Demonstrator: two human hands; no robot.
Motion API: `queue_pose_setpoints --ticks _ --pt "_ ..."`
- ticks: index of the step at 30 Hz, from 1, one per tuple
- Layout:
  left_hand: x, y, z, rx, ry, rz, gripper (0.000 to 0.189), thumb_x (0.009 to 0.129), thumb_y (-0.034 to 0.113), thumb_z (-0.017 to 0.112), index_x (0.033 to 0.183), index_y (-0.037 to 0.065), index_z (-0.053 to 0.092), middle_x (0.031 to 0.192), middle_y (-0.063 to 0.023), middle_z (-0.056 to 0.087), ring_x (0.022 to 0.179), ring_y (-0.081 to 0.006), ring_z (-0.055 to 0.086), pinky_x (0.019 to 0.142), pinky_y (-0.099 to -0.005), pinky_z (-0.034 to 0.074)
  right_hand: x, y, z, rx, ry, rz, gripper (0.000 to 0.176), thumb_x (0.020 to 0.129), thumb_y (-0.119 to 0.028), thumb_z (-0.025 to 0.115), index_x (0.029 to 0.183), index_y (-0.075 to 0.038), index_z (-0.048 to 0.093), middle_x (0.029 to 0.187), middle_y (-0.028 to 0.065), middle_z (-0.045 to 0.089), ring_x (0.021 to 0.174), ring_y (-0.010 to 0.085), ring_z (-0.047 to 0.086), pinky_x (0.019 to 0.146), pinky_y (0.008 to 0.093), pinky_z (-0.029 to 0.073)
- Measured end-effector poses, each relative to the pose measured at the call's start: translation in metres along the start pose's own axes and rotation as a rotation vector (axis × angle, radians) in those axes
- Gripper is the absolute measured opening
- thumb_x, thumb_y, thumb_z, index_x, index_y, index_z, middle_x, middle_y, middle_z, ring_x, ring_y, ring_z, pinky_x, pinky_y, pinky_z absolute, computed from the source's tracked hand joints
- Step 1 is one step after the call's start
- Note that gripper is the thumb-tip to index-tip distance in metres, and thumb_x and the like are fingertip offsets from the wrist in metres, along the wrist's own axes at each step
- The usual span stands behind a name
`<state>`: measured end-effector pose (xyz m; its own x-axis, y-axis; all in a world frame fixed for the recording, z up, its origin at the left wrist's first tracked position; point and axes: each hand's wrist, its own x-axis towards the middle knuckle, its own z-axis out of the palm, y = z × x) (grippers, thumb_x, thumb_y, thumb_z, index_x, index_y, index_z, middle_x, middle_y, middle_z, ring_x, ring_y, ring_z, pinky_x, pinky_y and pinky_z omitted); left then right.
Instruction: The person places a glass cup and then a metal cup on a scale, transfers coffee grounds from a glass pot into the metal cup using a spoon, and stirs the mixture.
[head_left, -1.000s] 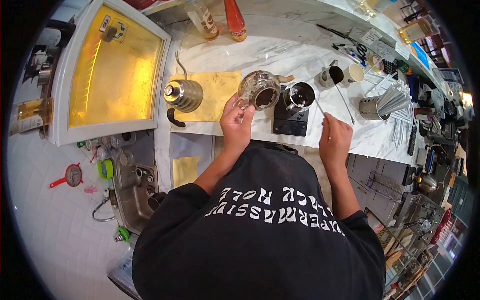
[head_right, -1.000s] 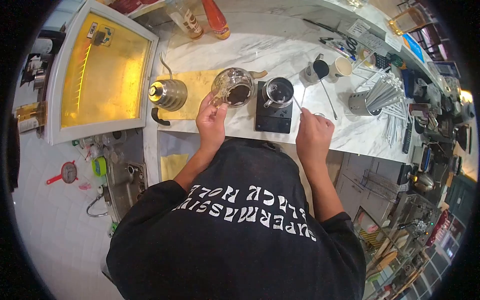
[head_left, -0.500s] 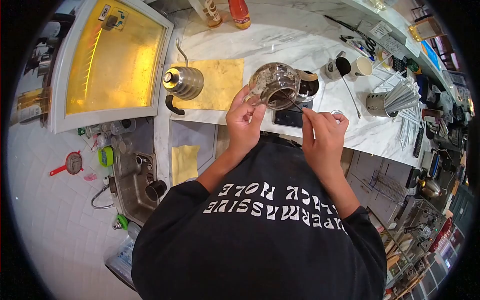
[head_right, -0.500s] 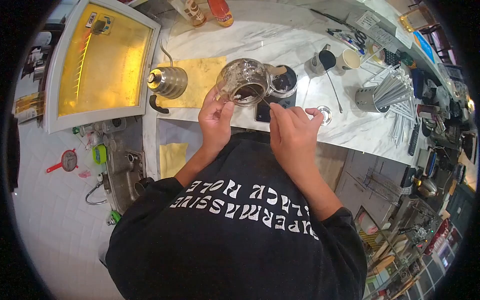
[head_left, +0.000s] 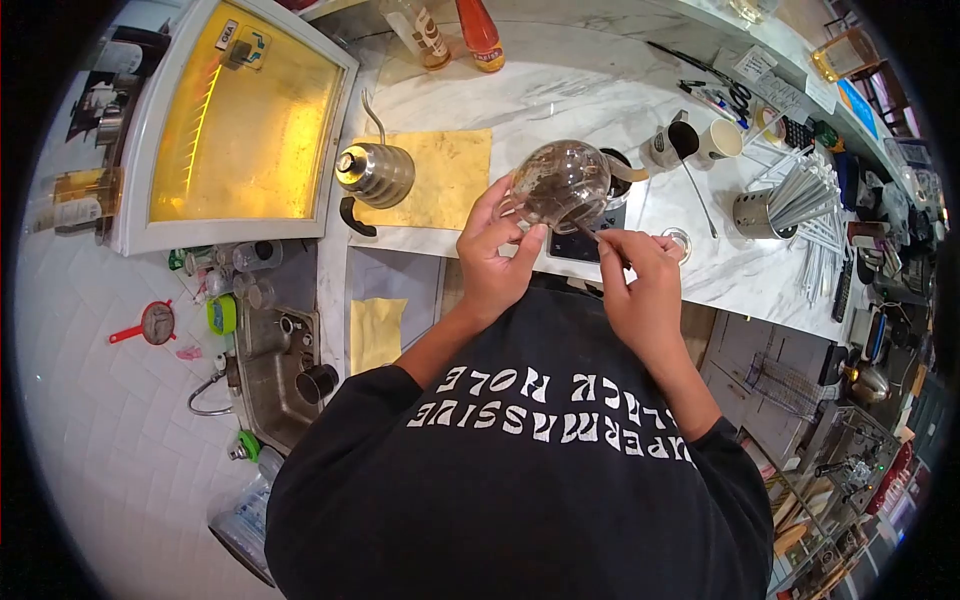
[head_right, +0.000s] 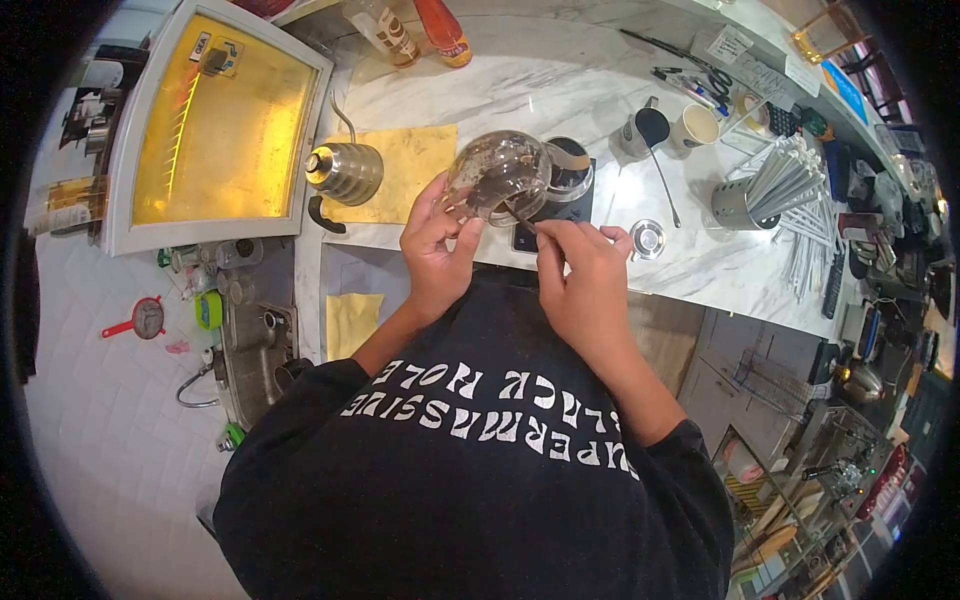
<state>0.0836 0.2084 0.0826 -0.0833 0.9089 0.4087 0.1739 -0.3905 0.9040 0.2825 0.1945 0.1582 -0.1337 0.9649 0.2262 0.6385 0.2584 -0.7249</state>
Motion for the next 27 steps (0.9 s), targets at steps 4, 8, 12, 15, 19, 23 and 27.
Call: queue_pose_setpoints --ticks 4,8,12,15,19,23,27 --pt "0.001 0.004 0.002 0.012 -0.018 0.043 0.023 0.088 -0.003 0.074 0.073 -0.006 0.056 0.145 -0.0317 0.049 0.131 -0.04 0.058 0.104 -0.044 0.051 -0.003 0.009 0.001 0.406 -0.121 0.316 0.014 0.095 -0.007 0.063 0.104 0.0 0.07 0.069 0.004 0.064 0.062 0.0158 0.058 0.072 0.0317 0.044" --pt "0.0 0.006 0.001 0.117 -0.016 0.07 0.025 0.085 -0.002 0.077 0.068 -0.005 0.058 0.146 -0.0289 0.052 0.124 -0.035 0.065 0.09 -0.036 0.058 -0.001 0.014 -0.005 0.788 -0.244 0.586 0.019 0.099 -0.008 0.059 0.106 0.006 0.069 0.071 0.0011 0.062 0.063 0.0083 0.054 0.06 0.0238 0.042" --pt "-0.001 0.006 0.003 0.108 -0.011 0.042 0.025 0.087 0.001 0.076 0.069 -0.004 0.059 0.145 -0.028 0.053 0.123 -0.0346 0.065 0.091 -0.036 0.057 0.0 0.022 -0.001 0.946 -0.211 0.6 0.02 0.1 -0.008 0.058 0.107 0.007 0.069 0.072 0.0022 0.061 0.064 0.0078 0.053 0.059 0.023 0.04" --pt "-0.004 0.0 0.003 0.107 0.013 -0.006 0.025 0.088 0.003 0.076 0.071 -0.004 0.059 0.145 -0.0282 0.053 0.122 -0.0337 0.066 0.095 -0.0374 0.055 0.0 0.027 0.0 0.921 -0.175 0.571 0.02 0.1 -0.008 0.058 0.107 0.007 0.069 0.071 0.0027 0.06 0.064 0.0083 0.053 0.059 0.0229 0.04" --pt "-0.006 -0.006 0.003 0.104 0.066 -0.122 0.025 0.09 0.006 0.076 0.073 -0.004 0.061 0.141 -0.0292 0.055 0.118 -0.0322 0.067 0.095 -0.0376 0.054 0.002 0.026 -0.007 0.851 -0.118 0.557 0.019 0.099 -0.007 0.059 0.107 0.007 0.069 0.072 0.0036 0.062 0.064 0.0081 0.053 0.059 0.023 0.04" --pt "-0.009 -0.029 -0.003 0.214 0.092 -0.149 0.028 0.093 0.012 0.075 0.074 -0.005 0.062 0.138 -0.029 0.057 0.108 -0.0261 0.07 0.085 -0.033 0.055 0.002 0.032 -0.016 0.795 -0.057 0.566 0.019 0.098 -0.007 0.06 0.106 0.007 0.069 0.07 0.0017 0.061 0.064 0.0079 0.054 0.06 0.0233 0.042" --pt "-0.005 -0.036 -0.005 0.097 0.186 -0.299 0.029 0.096 0.014 0.072 0.076 -0.005 0.062 0.139 -0.0255 0.057 0.096 -0.0155 0.065 0.076 -0.0273 0.051 0.005 0.048 -0.022 0.781 0.023 0.556 0.019 0.097 -0.007 0.06 0.106 0.008 0.069 0.069 0.0017 0.062 0.064 0.0084 0.056 0.06 0.0248 0.044"
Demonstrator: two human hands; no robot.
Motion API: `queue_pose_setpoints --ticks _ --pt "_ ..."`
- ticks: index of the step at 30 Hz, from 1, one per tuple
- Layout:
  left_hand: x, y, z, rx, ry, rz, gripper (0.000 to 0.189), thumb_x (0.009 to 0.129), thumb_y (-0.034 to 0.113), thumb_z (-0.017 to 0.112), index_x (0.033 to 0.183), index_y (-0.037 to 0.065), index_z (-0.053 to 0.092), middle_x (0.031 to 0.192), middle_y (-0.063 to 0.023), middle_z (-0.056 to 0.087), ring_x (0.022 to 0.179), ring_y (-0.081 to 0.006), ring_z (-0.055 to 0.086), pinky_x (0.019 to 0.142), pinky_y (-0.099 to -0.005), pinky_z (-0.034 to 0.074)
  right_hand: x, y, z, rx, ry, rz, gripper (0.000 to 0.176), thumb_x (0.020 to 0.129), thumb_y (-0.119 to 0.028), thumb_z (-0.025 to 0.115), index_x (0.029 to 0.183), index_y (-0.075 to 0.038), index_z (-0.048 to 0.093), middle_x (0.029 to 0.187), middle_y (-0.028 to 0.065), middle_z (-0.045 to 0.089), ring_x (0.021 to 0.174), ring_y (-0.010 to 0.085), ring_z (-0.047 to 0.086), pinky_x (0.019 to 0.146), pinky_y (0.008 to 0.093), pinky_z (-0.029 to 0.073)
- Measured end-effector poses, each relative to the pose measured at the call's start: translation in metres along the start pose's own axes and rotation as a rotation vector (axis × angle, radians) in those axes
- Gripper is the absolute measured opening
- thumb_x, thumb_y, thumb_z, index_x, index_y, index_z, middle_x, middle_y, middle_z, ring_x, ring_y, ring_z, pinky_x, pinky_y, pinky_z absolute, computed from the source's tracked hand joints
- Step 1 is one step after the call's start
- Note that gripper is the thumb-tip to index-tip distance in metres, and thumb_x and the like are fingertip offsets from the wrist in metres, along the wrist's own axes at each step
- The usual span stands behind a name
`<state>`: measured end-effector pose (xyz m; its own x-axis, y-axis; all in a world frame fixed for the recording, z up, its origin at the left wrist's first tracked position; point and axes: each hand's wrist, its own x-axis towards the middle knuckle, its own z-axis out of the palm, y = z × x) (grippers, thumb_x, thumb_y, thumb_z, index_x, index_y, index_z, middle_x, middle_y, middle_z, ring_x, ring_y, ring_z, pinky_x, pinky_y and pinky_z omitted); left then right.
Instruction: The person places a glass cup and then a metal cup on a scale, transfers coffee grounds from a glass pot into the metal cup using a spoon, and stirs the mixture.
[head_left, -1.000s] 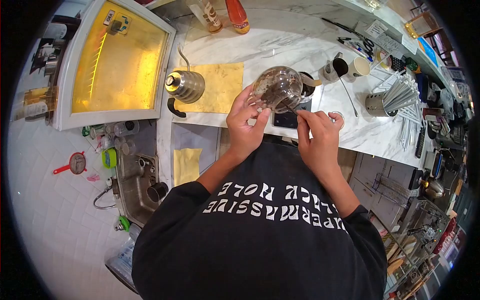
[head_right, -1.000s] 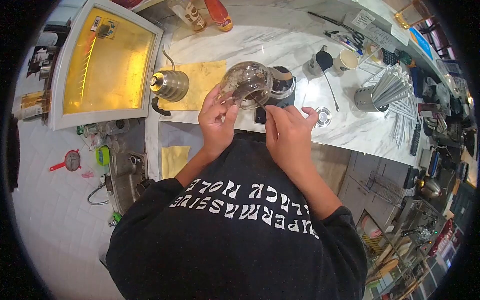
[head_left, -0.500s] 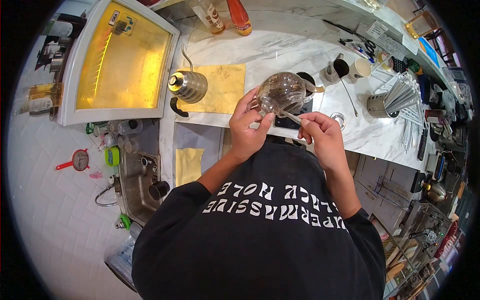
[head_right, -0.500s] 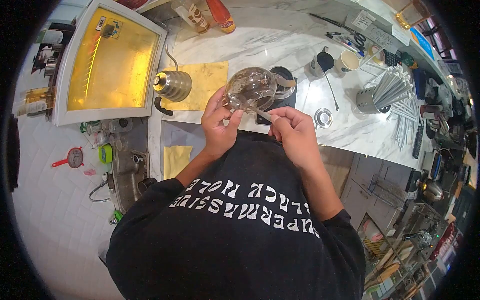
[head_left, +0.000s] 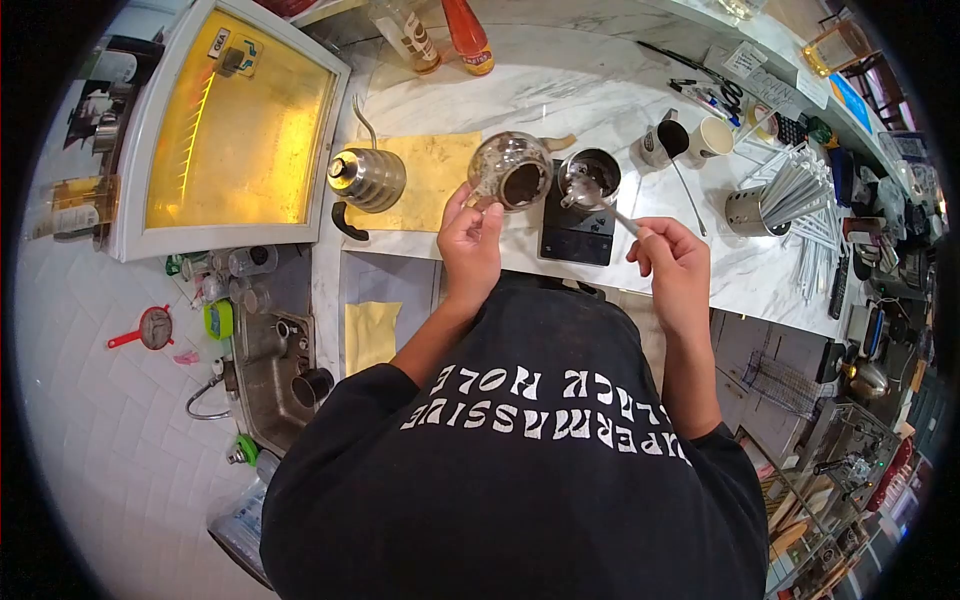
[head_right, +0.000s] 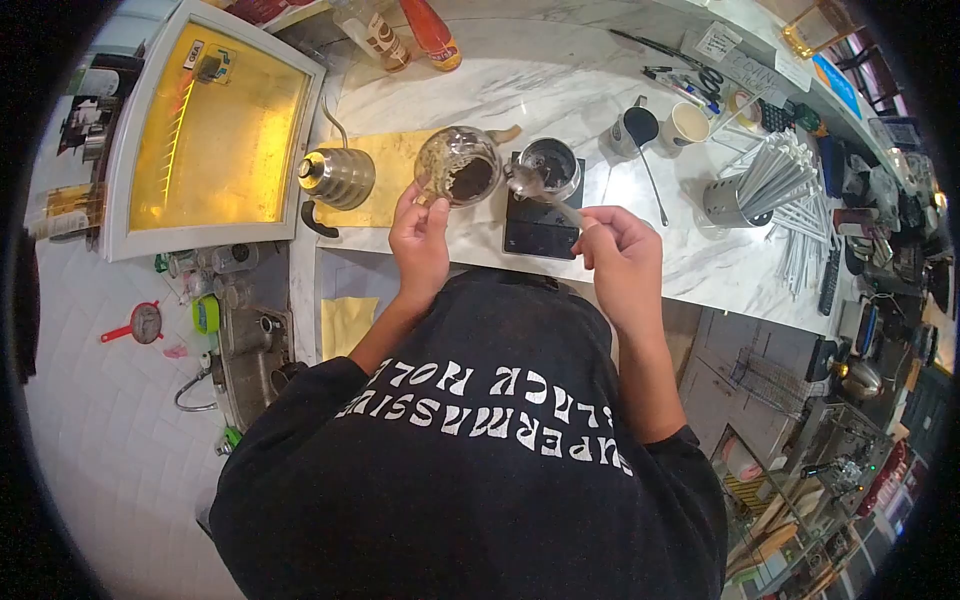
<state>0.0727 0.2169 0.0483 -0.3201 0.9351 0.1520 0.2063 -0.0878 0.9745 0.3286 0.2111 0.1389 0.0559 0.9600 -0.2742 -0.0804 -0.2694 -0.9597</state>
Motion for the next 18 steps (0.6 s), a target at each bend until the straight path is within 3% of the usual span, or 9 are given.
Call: queue_pose_setpoints --ticks 2,4,7,8,12,18 --pt "0.003 -0.01 -0.002 0.005 0.03 0.0 0.028 0.099 0.012 0.068 0.077 -0.004 0.062 0.143 -0.02 0.056 0.092 -0.0085 0.06 0.072 -0.0238 0.048 0.007 0.002 -0.002 -0.155 0.107 -0.055 0.02 0.098 -0.008 0.059 0.106 0.007 0.069 0.07 0.0024 0.063 0.065 0.0086 0.057 0.061 0.0262 0.044" --pt "0.004 -0.017 -0.005 0.013 0.028 0.031 0.027 0.099 0.012 0.068 0.079 -0.004 0.063 0.143 -0.0187 0.056 0.091 -0.0072 0.059 0.072 -0.023 0.048 0.014 0.009 -0.001 -0.297 0.21 -0.117 0.02 0.097 -0.009 0.06 0.109 0.005 0.069 0.072 0.0068 0.067 0.063 0.0125 0.06 0.061 0.0278 0.045" --pt "0.005 -0.017 -0.004 0.001 0.015 0.011 0.025 0.1 0.011 0.067 0.081 -0.005 0.064 0.143 -0.0186 0.056 0.093 -0.0076 0.06 0.075 -0.023 0.048 0.026 0.027 0.001 -0.629 0.271 -0.363 0.018 0.096 -0.011 0.064 0.108 0.002 0.07 0.075 0.011 0.069 0.065 0.0201 0.065 0.071 0.0322 0.049" --pt "0.005 -0.015 -0.005 -0.003 0.01 -0.009 0.024 0.1 0.011 0.067 0.082 -0.005 0.065 0.143 -0.0188 0.056 0.095 -0.0082 0.06 0.076 -0.0232 0.048 0.027 0.029 0.0 -0.872 0.242 -0.493 0.014 0.096 -0.01 0.066 0.107 -0.002 0.07 0.084 0.0128 0.072 0.08 0.0265 0.069 0.09 0.0414 0.048" --pt "0.008 -0.013 -0.001 -0.022 -0.001 0.019 0.023 0.1 0.011 0.067 0.083 -0.005 0.066 0.143 -0.0194 0.055 0.1 -0.0102 0.06 0.079 -0.0241 0.049 0.033 0.046 0.007 -1.096 0.25 -0.657 0.01 0.097 -0.008 0.065 0.105 -0.005 0.069 0.099 0.0099 0.073 0.105 0.0266 0.069 0.105 0.0526 0.038" --pt "0.014 -0.012 -0.001 0.005 0.019 0.006 0.026 0.098 0.012 0.069 0.079 -0.004 0.064 0.14 -0.0222 0.057 0.1 -0.0136 0.063 0.078 -0.0253 0.05 0.034 0.049 0.004 -1.027 0.308 -0.753 0.011 0.096 -0.007 0.067 0.106 -0.003 0.07 0.105 0.0125 0.075 0.101 0.0289 0.07 0.102 0.0477 0.045"
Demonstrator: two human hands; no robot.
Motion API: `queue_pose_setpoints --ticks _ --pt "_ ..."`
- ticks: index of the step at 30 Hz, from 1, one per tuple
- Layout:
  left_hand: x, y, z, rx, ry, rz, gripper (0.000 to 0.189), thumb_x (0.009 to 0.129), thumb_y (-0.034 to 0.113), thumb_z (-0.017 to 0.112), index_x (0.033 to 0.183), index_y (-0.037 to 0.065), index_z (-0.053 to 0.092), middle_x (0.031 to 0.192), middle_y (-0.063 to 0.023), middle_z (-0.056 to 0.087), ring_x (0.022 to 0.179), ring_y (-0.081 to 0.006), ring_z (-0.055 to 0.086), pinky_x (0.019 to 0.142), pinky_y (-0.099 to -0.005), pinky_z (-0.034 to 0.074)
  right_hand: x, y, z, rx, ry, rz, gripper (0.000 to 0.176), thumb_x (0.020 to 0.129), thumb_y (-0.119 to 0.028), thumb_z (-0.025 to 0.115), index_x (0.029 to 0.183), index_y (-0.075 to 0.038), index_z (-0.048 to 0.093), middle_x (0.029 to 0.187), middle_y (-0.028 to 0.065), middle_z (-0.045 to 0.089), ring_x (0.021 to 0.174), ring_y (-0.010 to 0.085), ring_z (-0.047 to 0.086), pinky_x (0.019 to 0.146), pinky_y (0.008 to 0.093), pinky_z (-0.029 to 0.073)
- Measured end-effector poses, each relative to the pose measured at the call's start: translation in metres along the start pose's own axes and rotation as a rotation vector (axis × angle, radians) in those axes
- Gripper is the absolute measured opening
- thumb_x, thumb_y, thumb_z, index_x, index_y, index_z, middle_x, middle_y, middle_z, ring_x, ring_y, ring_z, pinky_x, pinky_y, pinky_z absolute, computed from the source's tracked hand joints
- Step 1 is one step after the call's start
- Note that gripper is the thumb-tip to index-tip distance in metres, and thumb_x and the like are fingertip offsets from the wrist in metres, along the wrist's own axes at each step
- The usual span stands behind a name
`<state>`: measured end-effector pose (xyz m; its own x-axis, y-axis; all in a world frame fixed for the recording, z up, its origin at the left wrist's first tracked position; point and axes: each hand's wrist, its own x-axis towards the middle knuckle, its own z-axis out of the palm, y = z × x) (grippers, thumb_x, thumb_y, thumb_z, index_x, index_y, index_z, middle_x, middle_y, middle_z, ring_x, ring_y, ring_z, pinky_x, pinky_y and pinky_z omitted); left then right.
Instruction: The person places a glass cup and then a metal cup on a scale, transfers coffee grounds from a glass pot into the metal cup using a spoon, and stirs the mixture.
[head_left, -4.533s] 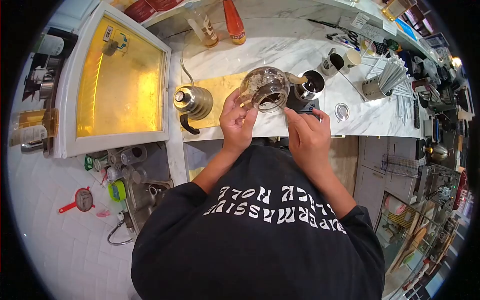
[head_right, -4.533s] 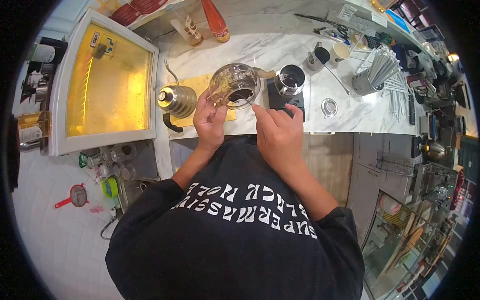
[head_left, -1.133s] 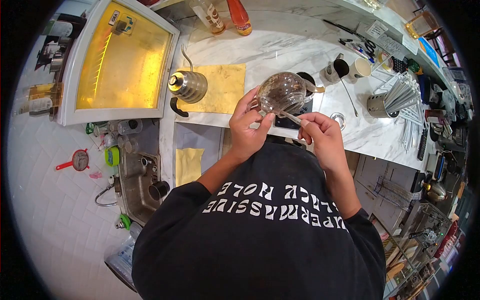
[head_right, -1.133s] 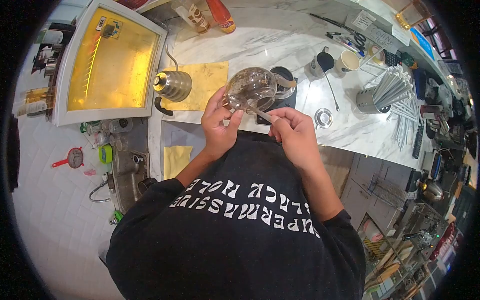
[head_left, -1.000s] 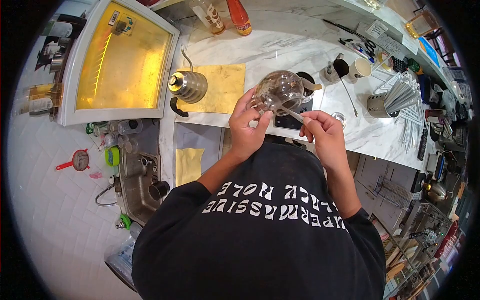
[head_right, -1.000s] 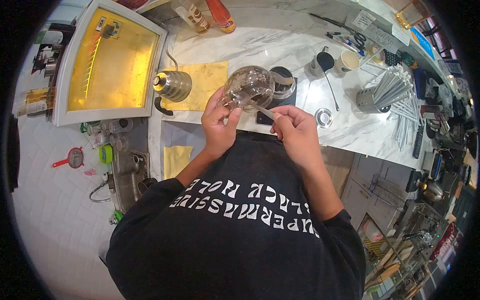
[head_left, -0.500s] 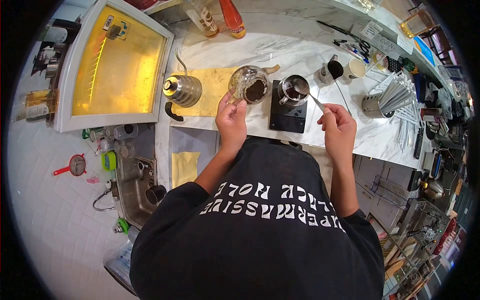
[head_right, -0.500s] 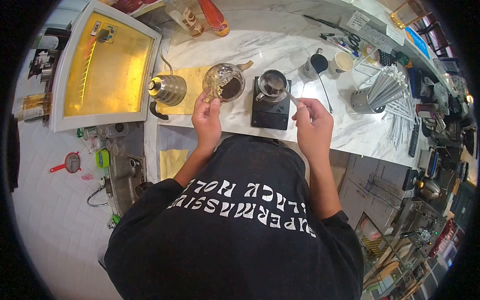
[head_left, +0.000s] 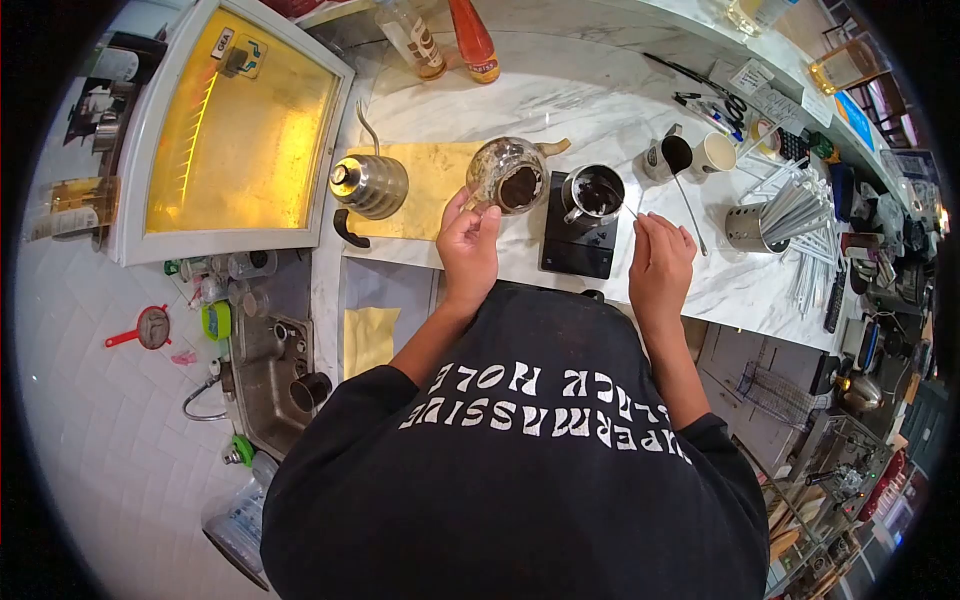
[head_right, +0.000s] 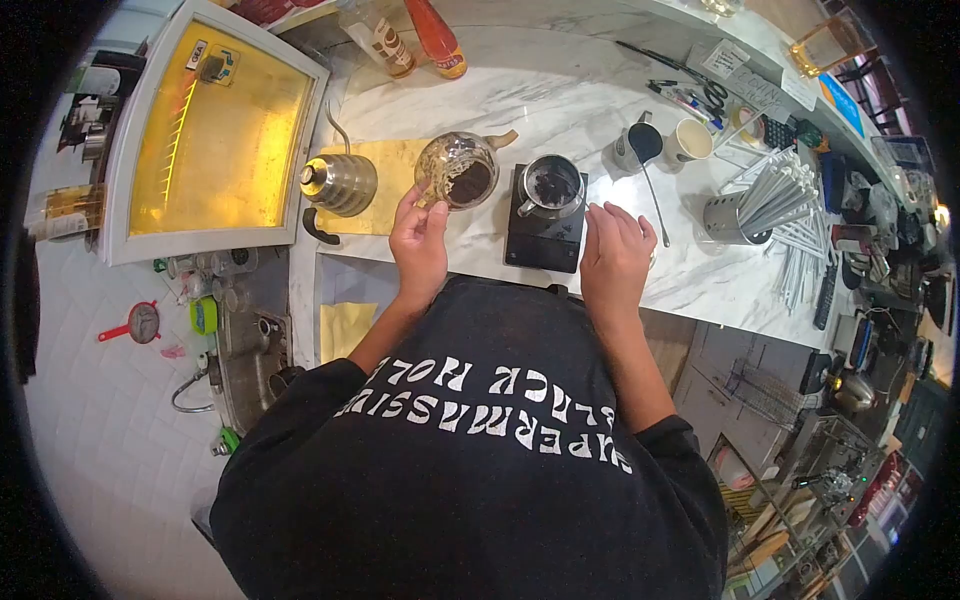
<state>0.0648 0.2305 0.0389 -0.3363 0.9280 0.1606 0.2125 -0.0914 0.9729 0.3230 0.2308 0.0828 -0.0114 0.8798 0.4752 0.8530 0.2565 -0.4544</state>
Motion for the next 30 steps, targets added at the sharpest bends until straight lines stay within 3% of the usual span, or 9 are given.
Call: queue_pose_setpoints --ticks 2,9,10,13,17,27,30 --pt "0.004 -0.009 0.001 0.015 0.012 0.047 0.032 0.096 0.014 0.073 0.073 -0.004 0.06 0.134 -0.0283 0.058 0.101 -0.0193 0.067 0.075 -0.027 0.052 0.0 -0.001 -0.003 0.023 0.042 -0.008 0.013 0.095 -0.004 0.068 0.108 -0.003 0.07 0.104 0.0132 0.074 0.102 0.0294 0.07 0.099 0.0457 0.048" --pt "0.011 0.006 0.006 -0.116 -0.034 0.044 0.028 0.095 0.011 0.073 0.075 -0.004 0.062 0.136 -0.0265 0.057 0.105 -0.0194 0.067 0.078 -0.0281 0.053 0.014 -0.032 -0.038 0.368 0.162 0.154 0.017 0.093 0.005 0.066 0.108 -0.002 0.069 0.092 0.0114 0.075 0.088 0.0257 0.073 0.099 0.0465 0.049" --pt "0.012 0.006 0.006 -0.125 -0.051 0.049 0.027 0.095 0.01 0.072 0.075 -0.004 0.062 0.137 -0.0264 0.056 0.107 -0.0205 0.068 0.08 -0.0286 0.053 0.017 -0.038 -0.042 0.399 0.17 0.13 0.018 0.092 0.007 0.065 0.107 -0.001 0.068 0.087 0.011 0.075 0.084 0.0235 0.073 0.1 0.0459 0.048" --pt "0.014 0.008 0.009 -0.152 -0.1 0.116 0.025 0.094 0.008 0.072 0.075 -0.004 0.061 0.141 -0.0265 0.054 0.112 -0.0237 0.068 0.086 -0.0307 0.054 0.03 -0.049 -0.05 0.406 0.085 -0.051 0.017 0.091 0.006 0.066 0.106 -0.001 0.068 0.087 0.0102 0.075 0.086 0.0236 0.073 0.099 0.046 0.048" --pt "0.017 0.018 0.008 -0.135 -0.155 0.139 0.024 0.093 0.006 0.072 0.075 -0.005 0.06 0.144 -0.0274 0.049 0.117 -0.0278 0.066 0.093 -0.0351 0.056 0.033 -0.054 -0.031 0.361 0.007 -0.15 0.022 0.087 0.004 0.071 0.107 -0.004 0.068 0.093 0.0076 0.075 0.092 0.0245 0.072 0.098 0.0485 0.047" --pt "0.019 0.025 0.008 -0.273 -0.188 0.188 0.027 0.093 0.005 0.072 0.075 -0.005 0.055 0.145 -0.0277 0.046 0.123 -0.0334 0.063 0.099 -0.0408 0.055 0.034 -0.065 -0.017 0.304 -0.08 -0.185 0.024 0.087 0.004 0.07 0.11 -0.005 0.068 0.09 0.0045 0.073 0.093 0.0226 0.071 0.102 0.0514 0.043" --pt "0.017 0.023 0.006 -0.258 -0.19 0.195 0.028 0.093 0.004 0.073 0.074 -0.005 0.054 0.145 -0.0277 0.046 0.124 -0.0339 0.063 0.1 -0.0413 0.055 0.033 -0.066 -0.018 0.316 -0.101 -0.175 0.022 0.084 0.002 0.073 0.105 -0.003 0.069 0.092 0.0093 0.074 0.091 0.0247 0.071 0.1 0.0526 0.043"
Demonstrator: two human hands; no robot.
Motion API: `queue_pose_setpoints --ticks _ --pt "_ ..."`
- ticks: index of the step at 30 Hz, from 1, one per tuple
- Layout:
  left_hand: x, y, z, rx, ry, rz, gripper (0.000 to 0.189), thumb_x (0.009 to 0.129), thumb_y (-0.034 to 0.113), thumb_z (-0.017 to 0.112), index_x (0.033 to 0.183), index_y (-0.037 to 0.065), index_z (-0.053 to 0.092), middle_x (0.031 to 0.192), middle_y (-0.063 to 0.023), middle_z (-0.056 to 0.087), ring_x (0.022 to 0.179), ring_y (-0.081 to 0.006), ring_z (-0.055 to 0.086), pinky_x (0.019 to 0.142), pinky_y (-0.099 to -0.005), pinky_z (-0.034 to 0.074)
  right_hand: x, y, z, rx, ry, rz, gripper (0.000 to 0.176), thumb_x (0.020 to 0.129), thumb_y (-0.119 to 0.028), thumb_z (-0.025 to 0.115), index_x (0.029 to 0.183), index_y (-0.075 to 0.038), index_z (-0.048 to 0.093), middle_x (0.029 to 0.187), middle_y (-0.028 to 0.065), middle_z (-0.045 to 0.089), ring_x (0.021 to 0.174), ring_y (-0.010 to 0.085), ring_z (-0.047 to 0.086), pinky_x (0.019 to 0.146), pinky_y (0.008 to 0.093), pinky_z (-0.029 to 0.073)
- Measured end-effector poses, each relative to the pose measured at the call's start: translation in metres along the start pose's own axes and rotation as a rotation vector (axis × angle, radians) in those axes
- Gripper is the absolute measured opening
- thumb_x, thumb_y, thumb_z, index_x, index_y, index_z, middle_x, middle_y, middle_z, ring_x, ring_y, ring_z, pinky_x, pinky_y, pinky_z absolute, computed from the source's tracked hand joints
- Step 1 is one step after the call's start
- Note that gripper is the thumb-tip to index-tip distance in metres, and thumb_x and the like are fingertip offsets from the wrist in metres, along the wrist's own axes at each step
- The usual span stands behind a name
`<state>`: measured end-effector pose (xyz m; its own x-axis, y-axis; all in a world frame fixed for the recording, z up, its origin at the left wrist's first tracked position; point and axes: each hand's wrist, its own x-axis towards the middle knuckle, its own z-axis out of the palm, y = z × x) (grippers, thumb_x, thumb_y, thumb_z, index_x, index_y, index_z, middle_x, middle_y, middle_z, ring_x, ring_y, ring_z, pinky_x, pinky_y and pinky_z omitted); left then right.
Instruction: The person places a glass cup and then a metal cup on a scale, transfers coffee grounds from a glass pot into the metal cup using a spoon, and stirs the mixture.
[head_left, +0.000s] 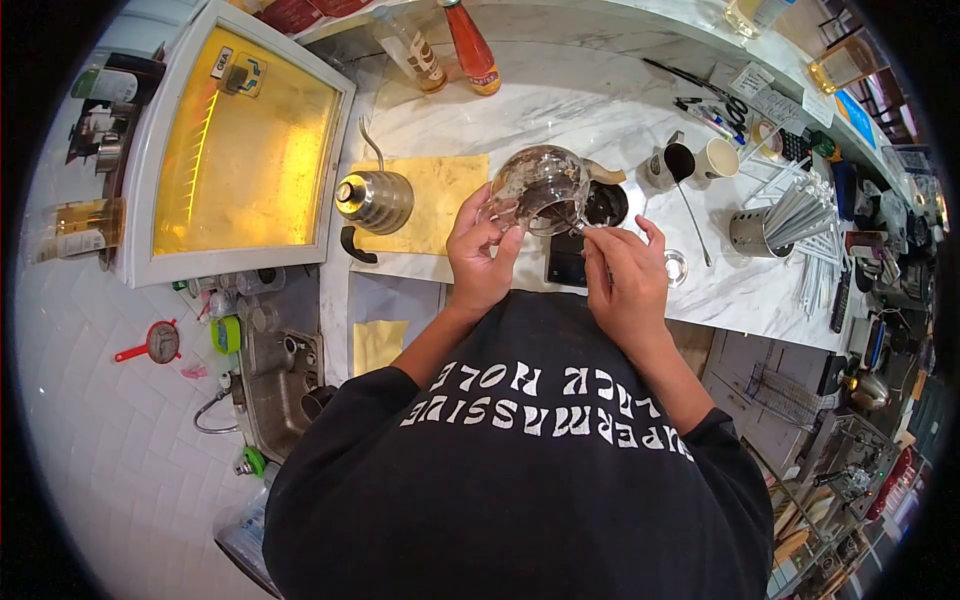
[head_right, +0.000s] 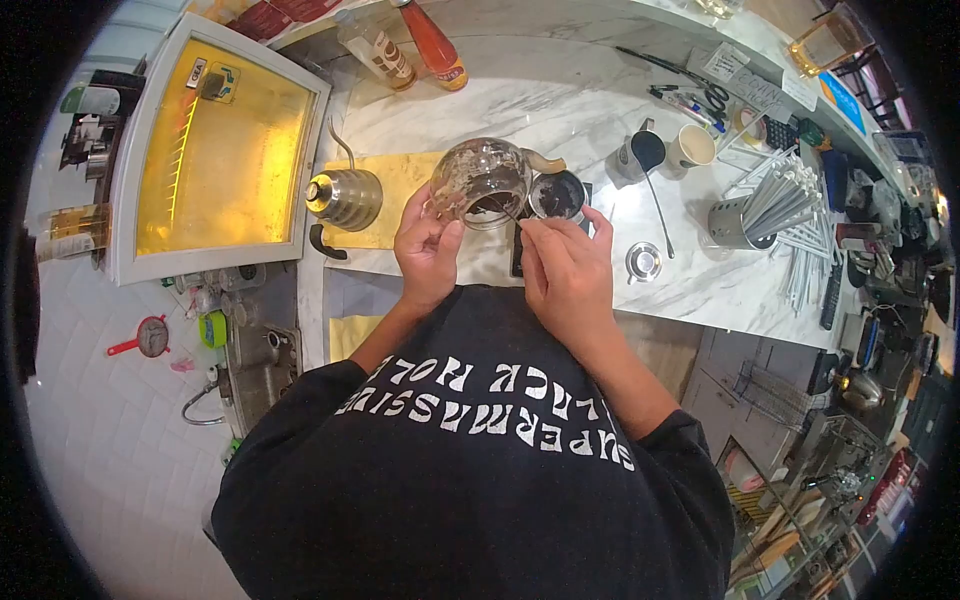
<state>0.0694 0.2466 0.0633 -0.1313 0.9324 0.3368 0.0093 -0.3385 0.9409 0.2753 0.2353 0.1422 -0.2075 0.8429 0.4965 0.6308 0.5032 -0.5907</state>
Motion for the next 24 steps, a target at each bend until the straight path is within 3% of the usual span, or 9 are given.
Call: queue_pose_setpoints --ticks 3,6,9,12,14,17,20,24 --pt "-0.001 0.0 -0.001 0.032 0.006 0.039 0.027 0.091 0.002 0.073 0.073 -0.004 0.054 0.145 -0.028 0.047 0.124 -0.0343 0.063 0.1 -0.0412 0.055 -0.004 -0.001 0.003 0.088 -0.02 0.086 0.02 0.086 0.001 0.071 0.106 -0.002 0.069 0.089 0.0107 0.074 0.086 0.0276 0.072 0.1 0.0527 0.043" --pt "0.0 -0.002 0.0 0.073 0.017 0.095 0.027 0.089 -0.001 0.073 0.071 -0.004 0.054 0.143 -0.0287 0.049 0.125 -0.0354 0.063 0.098 -0.0406 0.056 -0.007 -0.004 0.004 0.152 -0.079 0.192 0.019 0.09 -0.001 0.067 0.109 -0.001 0.069 0.085 0.0122 0.074 0.079 0.0256 0.073 0.093 0.0452 0.05" --pt "0.002 0.006 0.001 0.133 0.011 0.129 0.027 0.087 -0.003 0.074 0.069 -0.005 0.053 0.142 -0.0295 0.051 0.126 -0.0368 0.062 0.096 -0.0402 0.057 -0.002 -0.012 0.0 0.565 -0.195 0.677 0.018 0.095 -0.003 0.063 0.111 0.005 0.068 0.079 0.0118 0.073 0.075 0.0201 0.072 0.082 0.0349 0.054" --pt "0.006 0.009 -0.001 0.212 -0.005 0.192 0.028 0.087 -0.004 0.074 0.068 -0.005 0.053 0.142 -0.03 0.051 0.126 -0.0376 0.062 0.095 -0.0401 0.057 -0.006 0.001 0.009 0.953 -0.173 0.835 0.019 0.099 -0.005 0.059 0.11 0.009 0.067 0.077 0.0104 0.071 0.078 0.017 0.071 0.074 0.0282 0.055" --pt "0.007 0.012 -0.001 0.244 -0.022 0.202 0.028 0.086 -0.004 0.074 0.068 -0.005 0.053 0.142 -0.0301 0.052 0.126 -0.0378 0.062 0.096 -0.0404 0.057 -0.004 0.006 0.01 1.058 -0.172 0.862 0.02 0.1 -0.004 0.058 0.11 0.01 0.067 0.075 0.0097 0.07 0.078 0.0183 0.071 0.076 0.0293 0.055" --pt "0.003 0.005 -0.004 0.206 -0.046 0.133 0.022 0.088 -0.003 0.072 0.073 -0.006 0.056 0.144 -0.0312 0.048 0.131 -0.0396 0.057 0.106 -0.0424 0.048 -0.001 0.009 0.009 1.161 -0.148 0.893 0.02 0.1 -0.005 0.058 0.11 0.01 0.068 0.074 0.0094 0.069 0.078 0.0196 0.071 0.077 0.0301 0.055" --pt "0.001 0.002 -0.004 0.215 -0.034 0.112 0.021 0.089 -0.001 0.072 0.075 -0.006 0.058 0.145 -0.031 0.048 0.129 -0.0367 0.059 0.105 -0.0411 0.048 0.002 0.01 0.006 1.167 -0.115 0.884 0.021 0.1 -0.005 0.058 0.111 0.01 0.068 0.075 0.0097 0.069 0.079 0.02 0.071 0.078 0.0303 0.055" --pt "0.001 -0.002 -0.002 0.22 0.049 0.047 0.021 0.087 0.001 0.075 0.074 -0.005 0.061 0.14 -0.0283 0.055 0.119 -0.0336 0.066 0.094 -0.0389 0.055 -0.001 0.014 0.003 1.085 -0.072 0.848 0.022 0.1 -0.006 0.058 0.112 0.01 0.068 0.075 0.0097 0.068 0.079 0.0203 0.071 0.078 0.0305 0.055"
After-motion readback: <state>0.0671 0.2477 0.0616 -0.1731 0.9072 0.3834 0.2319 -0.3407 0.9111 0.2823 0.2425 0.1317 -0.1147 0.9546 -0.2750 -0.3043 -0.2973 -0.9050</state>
